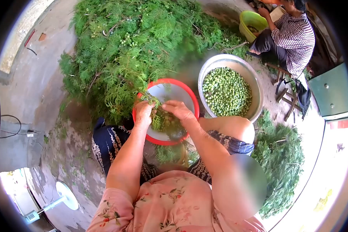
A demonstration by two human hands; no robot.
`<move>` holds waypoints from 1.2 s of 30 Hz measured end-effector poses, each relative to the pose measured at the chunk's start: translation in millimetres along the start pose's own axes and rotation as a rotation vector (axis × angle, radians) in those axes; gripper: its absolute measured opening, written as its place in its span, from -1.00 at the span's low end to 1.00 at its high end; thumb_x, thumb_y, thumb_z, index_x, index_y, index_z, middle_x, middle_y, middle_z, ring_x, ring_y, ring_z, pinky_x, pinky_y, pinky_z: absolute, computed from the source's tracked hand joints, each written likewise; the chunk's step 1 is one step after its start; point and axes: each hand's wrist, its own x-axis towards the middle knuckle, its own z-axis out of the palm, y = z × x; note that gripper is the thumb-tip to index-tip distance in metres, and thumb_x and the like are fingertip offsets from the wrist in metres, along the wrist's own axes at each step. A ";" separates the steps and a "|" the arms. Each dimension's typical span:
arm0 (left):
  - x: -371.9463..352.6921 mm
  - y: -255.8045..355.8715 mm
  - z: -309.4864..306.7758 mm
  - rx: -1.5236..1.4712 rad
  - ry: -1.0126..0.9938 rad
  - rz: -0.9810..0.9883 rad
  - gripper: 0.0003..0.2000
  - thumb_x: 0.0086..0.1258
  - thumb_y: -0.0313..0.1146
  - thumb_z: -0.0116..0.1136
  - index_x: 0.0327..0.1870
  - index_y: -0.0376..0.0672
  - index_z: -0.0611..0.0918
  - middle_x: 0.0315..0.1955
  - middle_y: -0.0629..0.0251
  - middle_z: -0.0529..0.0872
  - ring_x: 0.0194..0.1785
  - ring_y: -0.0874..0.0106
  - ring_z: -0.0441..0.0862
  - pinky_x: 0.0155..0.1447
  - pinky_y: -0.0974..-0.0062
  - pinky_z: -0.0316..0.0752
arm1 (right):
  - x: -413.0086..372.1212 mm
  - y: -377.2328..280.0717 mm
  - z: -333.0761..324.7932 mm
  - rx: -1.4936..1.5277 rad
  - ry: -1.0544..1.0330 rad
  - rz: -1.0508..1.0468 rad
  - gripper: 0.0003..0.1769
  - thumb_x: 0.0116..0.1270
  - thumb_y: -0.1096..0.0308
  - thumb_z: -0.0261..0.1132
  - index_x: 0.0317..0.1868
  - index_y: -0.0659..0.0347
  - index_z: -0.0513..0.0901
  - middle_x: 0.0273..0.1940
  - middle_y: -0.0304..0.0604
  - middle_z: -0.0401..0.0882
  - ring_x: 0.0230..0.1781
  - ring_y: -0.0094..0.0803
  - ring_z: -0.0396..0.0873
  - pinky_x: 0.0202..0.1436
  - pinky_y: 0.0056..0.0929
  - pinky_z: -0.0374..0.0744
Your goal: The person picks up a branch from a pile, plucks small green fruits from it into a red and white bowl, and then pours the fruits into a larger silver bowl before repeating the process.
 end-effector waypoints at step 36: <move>-71.4 7.8 -16.3 -0.269 -0.152 -0.285 -0.67 0.15 -0.31 0.23 -0.07 -0.19 0.54 -0.15 0.30 0.56 -0.07 0.39 0.46 0.04 0.41 0.33 | -28.8 14.4 38.2 -0.641 0.244 -0.589 -0.77 0.16 0.29 0.24 -0.30 0.31 0.53 -0.42 0.16 0.56 -0.35 0.07 0.55 -0.27 -0.19 0.51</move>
